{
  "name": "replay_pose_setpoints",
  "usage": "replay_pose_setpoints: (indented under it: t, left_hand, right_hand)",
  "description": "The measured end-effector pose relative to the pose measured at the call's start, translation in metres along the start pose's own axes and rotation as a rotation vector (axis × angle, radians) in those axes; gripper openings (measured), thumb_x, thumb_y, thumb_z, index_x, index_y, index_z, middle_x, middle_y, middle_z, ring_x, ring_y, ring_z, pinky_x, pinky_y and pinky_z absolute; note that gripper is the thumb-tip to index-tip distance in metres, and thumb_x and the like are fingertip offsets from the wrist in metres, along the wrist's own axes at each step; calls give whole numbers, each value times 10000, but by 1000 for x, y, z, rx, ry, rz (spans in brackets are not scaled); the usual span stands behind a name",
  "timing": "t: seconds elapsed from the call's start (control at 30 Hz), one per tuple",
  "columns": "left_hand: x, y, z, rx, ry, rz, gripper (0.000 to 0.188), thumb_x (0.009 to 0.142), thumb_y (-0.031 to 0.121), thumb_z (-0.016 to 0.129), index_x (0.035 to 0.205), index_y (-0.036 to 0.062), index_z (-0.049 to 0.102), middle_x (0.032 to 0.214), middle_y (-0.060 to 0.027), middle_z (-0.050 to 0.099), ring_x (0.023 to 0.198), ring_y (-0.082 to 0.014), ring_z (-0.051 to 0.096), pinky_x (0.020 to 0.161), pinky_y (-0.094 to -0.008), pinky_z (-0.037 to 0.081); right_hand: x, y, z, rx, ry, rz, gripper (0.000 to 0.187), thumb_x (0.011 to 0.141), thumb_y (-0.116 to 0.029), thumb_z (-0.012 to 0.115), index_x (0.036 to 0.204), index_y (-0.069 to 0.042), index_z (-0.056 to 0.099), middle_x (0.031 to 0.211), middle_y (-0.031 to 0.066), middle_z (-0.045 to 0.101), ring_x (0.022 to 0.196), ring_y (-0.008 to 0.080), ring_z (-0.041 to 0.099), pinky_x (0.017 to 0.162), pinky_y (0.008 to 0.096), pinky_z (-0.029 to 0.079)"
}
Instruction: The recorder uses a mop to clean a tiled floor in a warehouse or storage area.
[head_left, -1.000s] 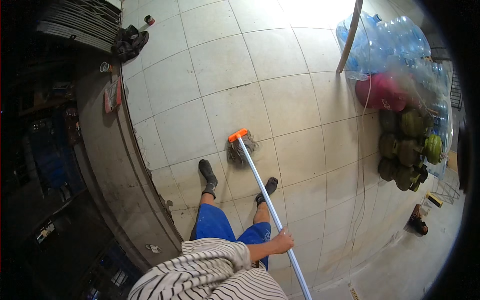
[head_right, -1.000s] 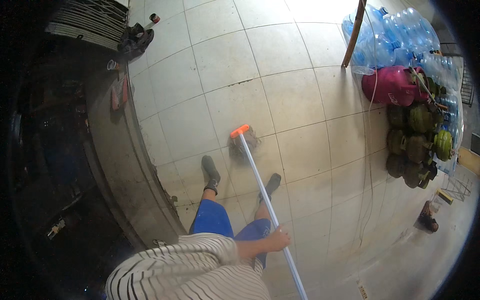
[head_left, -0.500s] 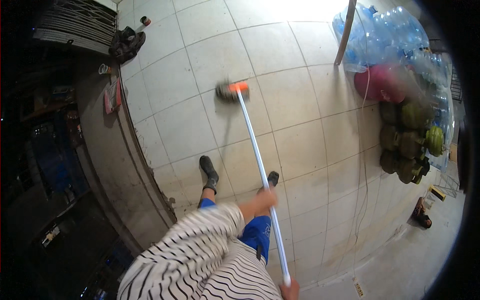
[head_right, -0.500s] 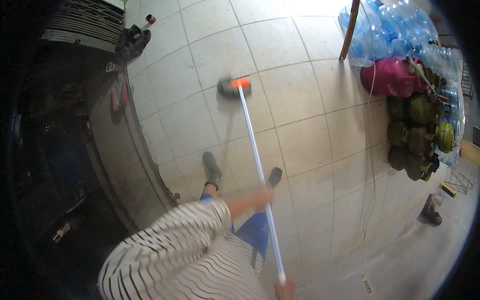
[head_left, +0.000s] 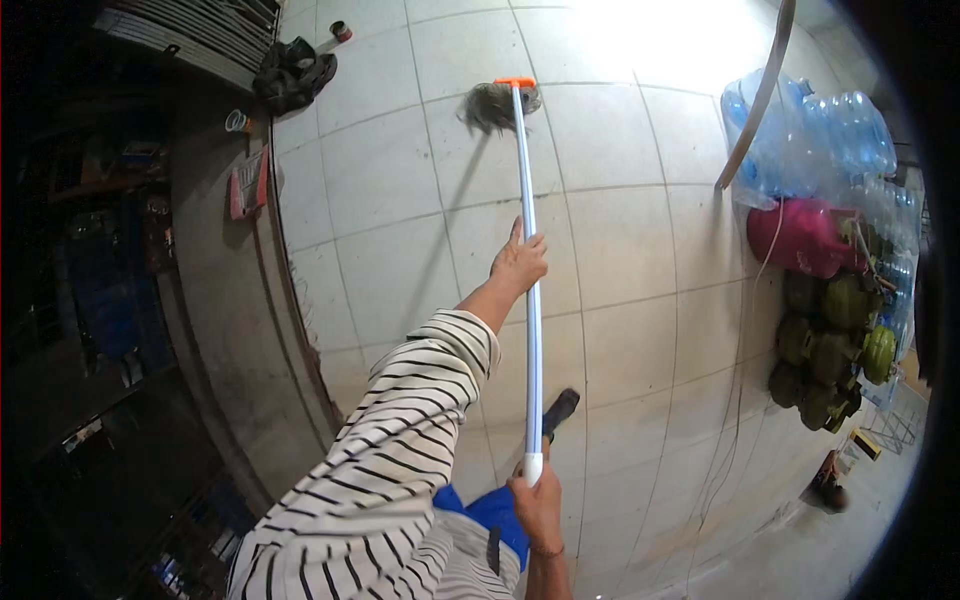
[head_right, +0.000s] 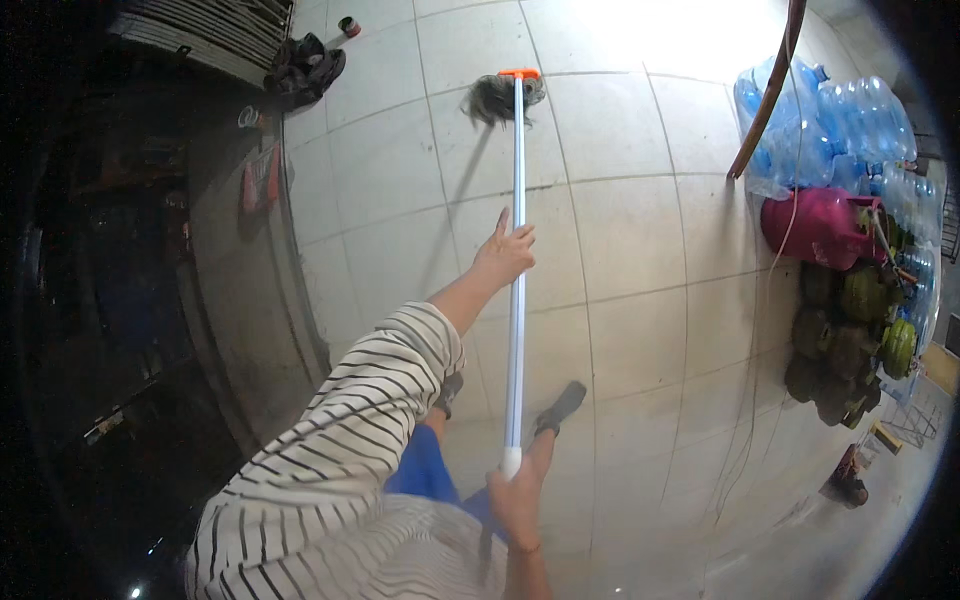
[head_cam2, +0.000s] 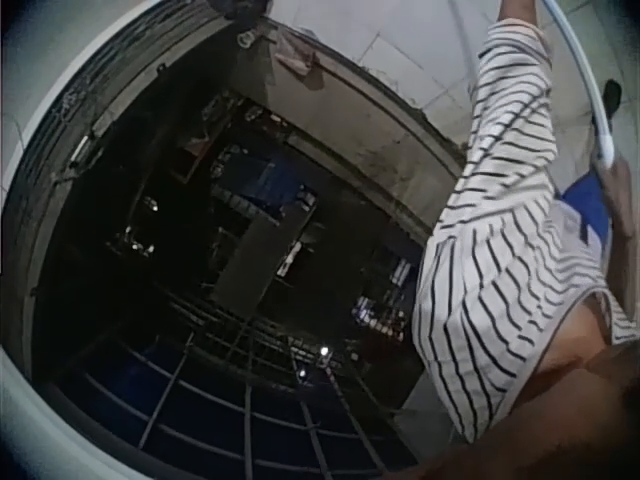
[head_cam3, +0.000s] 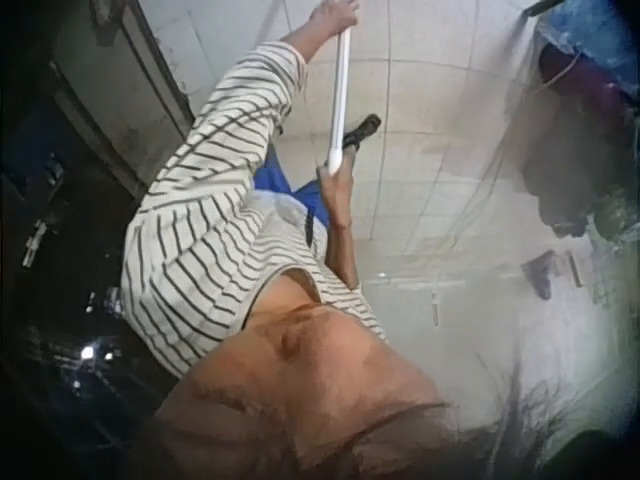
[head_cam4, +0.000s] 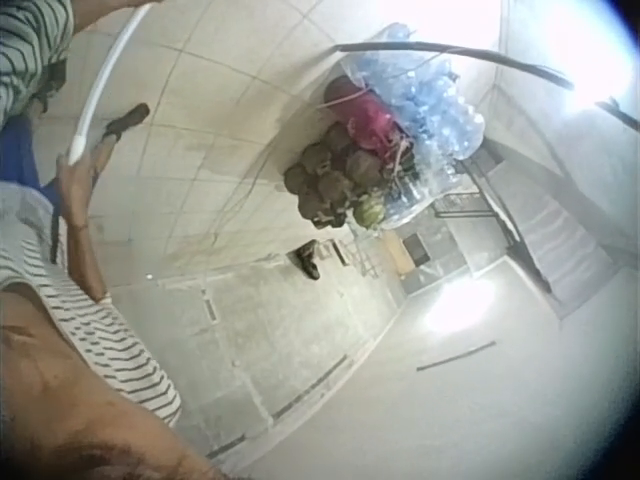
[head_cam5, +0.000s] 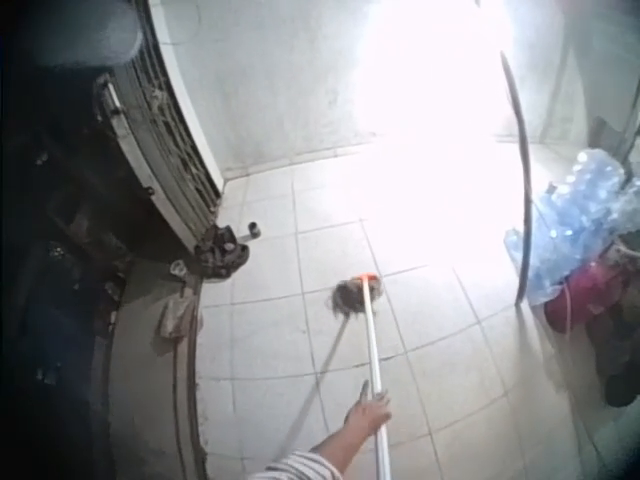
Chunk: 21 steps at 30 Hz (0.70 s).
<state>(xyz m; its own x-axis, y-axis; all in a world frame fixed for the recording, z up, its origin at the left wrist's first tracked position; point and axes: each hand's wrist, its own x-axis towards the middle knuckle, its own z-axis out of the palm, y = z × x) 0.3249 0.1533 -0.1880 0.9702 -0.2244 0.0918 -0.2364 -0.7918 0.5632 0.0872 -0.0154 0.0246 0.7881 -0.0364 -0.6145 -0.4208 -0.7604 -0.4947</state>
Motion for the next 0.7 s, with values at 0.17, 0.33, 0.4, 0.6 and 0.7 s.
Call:
replay_pose_setpoints:
  t: [0.17, 0.33, 0.4, 0.6, 0.7]
  left_hand:
    - [-122, 38, 50, 27, -430, -110, 87, 678, 105, 511, 658, 67, 587, 766, -80, 579, 733, -235, 573, 933, -516, 298]
    - [-135, 205, -19, -198, -445, 223, 82, 633, 130, 549, 616, 119, 629, 666, -12, 552, 817, -210, 518, 885, -698, 153]
    - [-104, 187, -28, -156, -467, 177, 66, 632, 142, 546, 620, 118, 607, 664, -20, 526, 781, -221, 517, 872, -677, 199]
    - [49, 9, -24, 247, -354, 16, 77, 651, 74, 530, 636, 97, 602, 731, -72, 527, 796, -240, 545, 828, -567, 356]
    - [116, -207, -71, 765, -248, -190, 205, 733, 139, 509, 892, 125, 636, 995, -97, 556, 1141, -233, 395, 955, -630, 129]
  right_hand:
    - [-95, 28, -50, -47, -253, 437, 150, 629, -97, 603, 690, -17, 492, 565, 37, 480, 511, 113, 439, 449, 295, 370]
    - [-183, -2, -164, -101, -300, 715, 187, 681, -140, 567, 753, 27, 520, 629, 112, 509, 585, 188, 462, 518, 361, 390]
    - [-166, 0, -177, -213, -199, 662, 175, 669, -142, 553, 669, 27, 504, 546, 106, 480, 520, 183, 448, 475, 373, 372]
    - [32, -46, -103, -91, -321, 342, 200, 625, -121, 619, 757, -4, 523, 620, 77, 528, 543, 157, 496, 488, 324, 405]
    - [169, -152, -25, 146, -355, -60, 357, 659, -164, 603, 952, 18, 510, 750, 165, 569, 680, 247, 566, 592, 355, 439]
